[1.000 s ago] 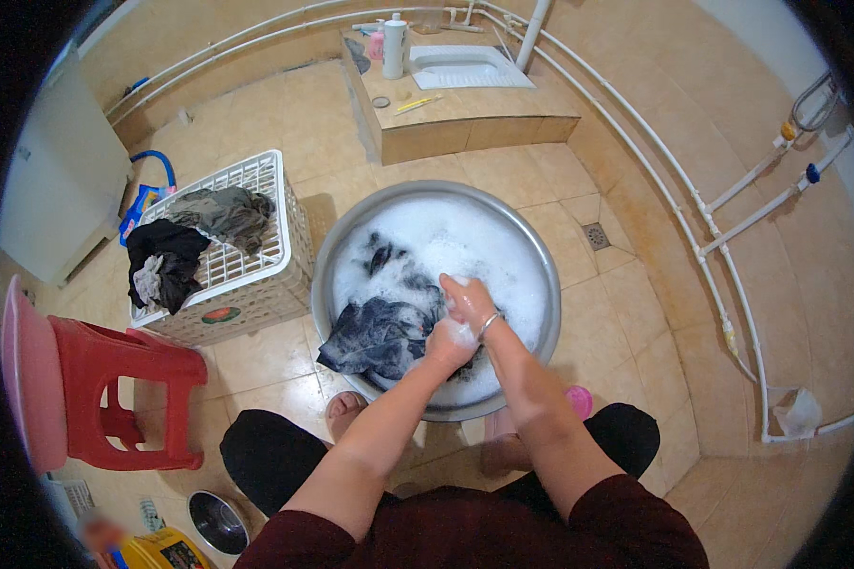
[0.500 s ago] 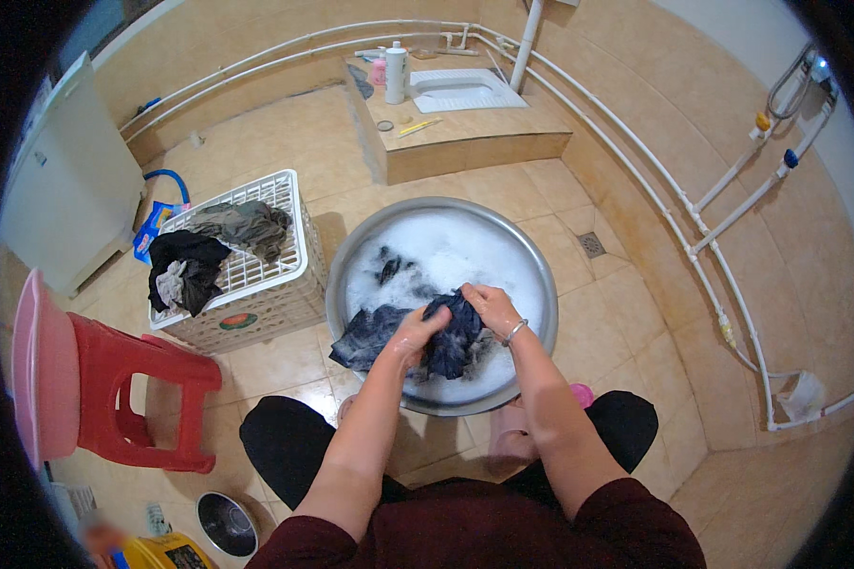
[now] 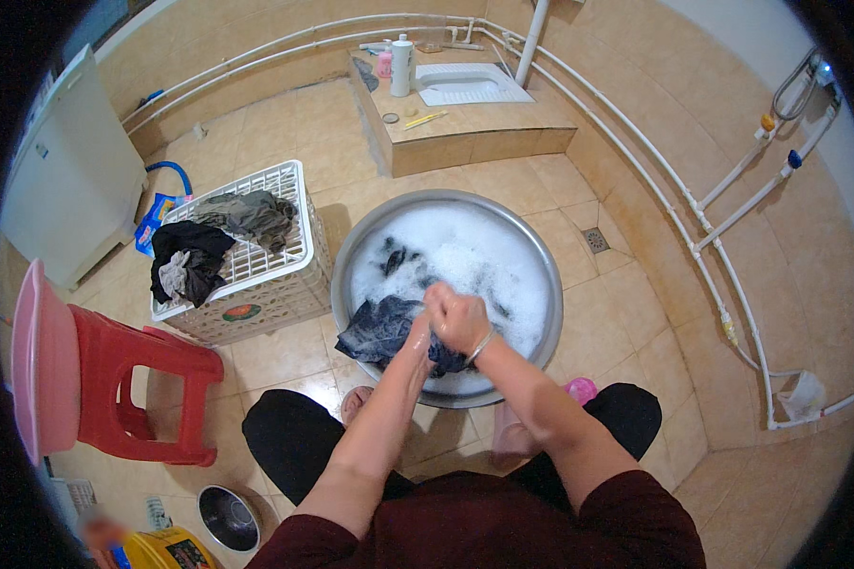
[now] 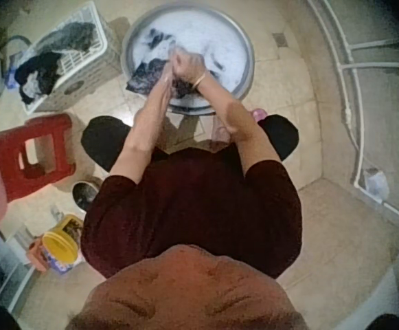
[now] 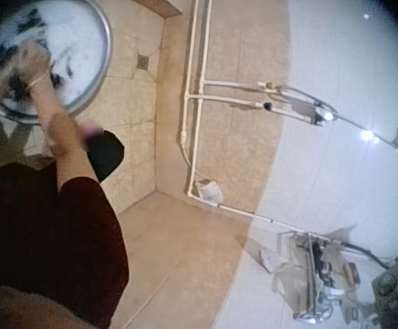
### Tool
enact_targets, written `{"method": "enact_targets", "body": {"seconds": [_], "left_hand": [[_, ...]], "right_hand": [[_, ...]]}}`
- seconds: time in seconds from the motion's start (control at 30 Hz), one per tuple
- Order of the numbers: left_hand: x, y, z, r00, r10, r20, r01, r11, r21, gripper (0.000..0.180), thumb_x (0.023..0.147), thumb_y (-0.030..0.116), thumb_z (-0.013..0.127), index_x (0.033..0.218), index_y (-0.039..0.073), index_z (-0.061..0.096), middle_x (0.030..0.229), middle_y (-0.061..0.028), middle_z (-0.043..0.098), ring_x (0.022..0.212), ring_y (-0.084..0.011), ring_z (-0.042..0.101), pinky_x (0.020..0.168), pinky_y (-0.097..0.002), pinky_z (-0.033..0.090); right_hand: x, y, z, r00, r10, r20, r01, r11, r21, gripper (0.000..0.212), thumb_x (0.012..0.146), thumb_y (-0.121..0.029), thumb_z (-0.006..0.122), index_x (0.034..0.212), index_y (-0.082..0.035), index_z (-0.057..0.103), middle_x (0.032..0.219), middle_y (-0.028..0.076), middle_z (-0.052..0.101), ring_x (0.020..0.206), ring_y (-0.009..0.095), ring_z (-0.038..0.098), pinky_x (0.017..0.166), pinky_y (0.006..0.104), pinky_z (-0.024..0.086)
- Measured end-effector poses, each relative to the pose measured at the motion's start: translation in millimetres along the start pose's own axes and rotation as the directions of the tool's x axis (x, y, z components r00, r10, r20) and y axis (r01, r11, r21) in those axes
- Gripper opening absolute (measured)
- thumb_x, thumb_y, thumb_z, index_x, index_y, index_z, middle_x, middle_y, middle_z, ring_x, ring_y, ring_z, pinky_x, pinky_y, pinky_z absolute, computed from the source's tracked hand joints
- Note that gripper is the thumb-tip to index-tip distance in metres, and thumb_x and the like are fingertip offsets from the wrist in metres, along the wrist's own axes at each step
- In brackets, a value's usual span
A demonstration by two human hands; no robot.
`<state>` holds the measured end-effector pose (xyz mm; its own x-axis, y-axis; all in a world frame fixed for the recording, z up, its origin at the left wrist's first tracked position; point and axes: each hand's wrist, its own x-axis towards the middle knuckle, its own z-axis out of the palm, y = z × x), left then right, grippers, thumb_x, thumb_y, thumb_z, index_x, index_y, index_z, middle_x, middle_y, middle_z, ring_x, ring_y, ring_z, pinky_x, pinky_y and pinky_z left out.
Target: The person washes dark clothing by hand in a basin of soapy water, scrubbing the fabric against itself and lifting it to check.
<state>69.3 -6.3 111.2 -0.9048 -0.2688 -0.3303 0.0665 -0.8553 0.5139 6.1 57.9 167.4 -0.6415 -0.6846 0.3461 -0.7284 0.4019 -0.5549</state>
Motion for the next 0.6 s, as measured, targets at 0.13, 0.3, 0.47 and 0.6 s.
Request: {"method": "enact_targets", "body": {"seconds": [0.13, 0.3, 0.47, 0.6], "left_hand": [[0.2, -10.3, 30.3, 0.962, -0.271, -0.032, 0.272, 0.962, 0.031, 0.033, 0.082, 0.034, 0.04, 0.087, 0.004, 0.053, 0.078, -0.0075, 0.057, 0.066, -0.0172, 0.056, 0.058, -0.0268, 0.047], [-10.4, -6.2, -5.6, 0.953, -0.302, -0.001, 0.301, 0.951, -0.073, 0.036, 0.081, 0.037, 0.039, 0.093, 0.005, 0.052, 0.088, -0.009, 0.057, 0.078, -0.0198, 0.056, 0.068, -0.0311, 0.047], [4.0, -21.3, -21.1, 0.973, -0.223, 0.065, 0.216, 0.971, 0.108, 0.03, 0.081, 0.028, 0.042, 0.095, 0.003, 0.05, 0.089, -0.0092, 0.056, 0.08, -0.0188, 0.055, 0.069, -0.0307, 0.046], [20.2, -26.6, -36.7, 0.954, -0.089, 0.287, -0.129, 0.74, 0.66, 0.026, 0.081, 0.021, 0.044, 0.097, 0.002, 0.047, 0.089, -0.0094, 0.056, 0.08, -0.0179, 0.054, 0.071, -0.0304, 0.045]], "right_hand": [[12.1, 50.6, -2.4, 0.969, 0.191, -0.159, -0.196, 0.981, -0.016, 0.018, 0.081, -0.026, 0.038, 0.08, -0.011, 0.046, 0.055, 0.016, 0.053, 0.052, 0.034, 0.053, 0.047, 0.044, 0.042], [-16.2, -14.4, 22.1, 0.95, -0.112, 0.292, 0.113, 0.993, 0.012, 0.024, 0.079, -0.035, 0.039, 0.085, -0.013, 0.046, 0.066, 0.015, 0.056, 0.062, 0.034, 0.055, 0.061, 0.045, 0.042], [-30.5, -17.4, 10.0, 0.883, -0.154, 0.443, 0.023, 0.958, 0.286, 0.026, 0.081, -0.035, 0.038, 0.083, -0.013, 0.052, 0.077, 0.008, 0.056, 0.075, 0.027, 0.053, 0.078, 0.0434, 0.031], [-3.7, 13.5, -6.6, 0.959, -0.276, 0.064, 0.279, 0.959, -0.044, 0.031, 0.08, -0.032, 0.038, 0.091, -0.01, 0.055, 0.09, 0.013, 0.055, 0.087, 0.03, 0.049, 0.076, 0.0385, 0.038]]}}
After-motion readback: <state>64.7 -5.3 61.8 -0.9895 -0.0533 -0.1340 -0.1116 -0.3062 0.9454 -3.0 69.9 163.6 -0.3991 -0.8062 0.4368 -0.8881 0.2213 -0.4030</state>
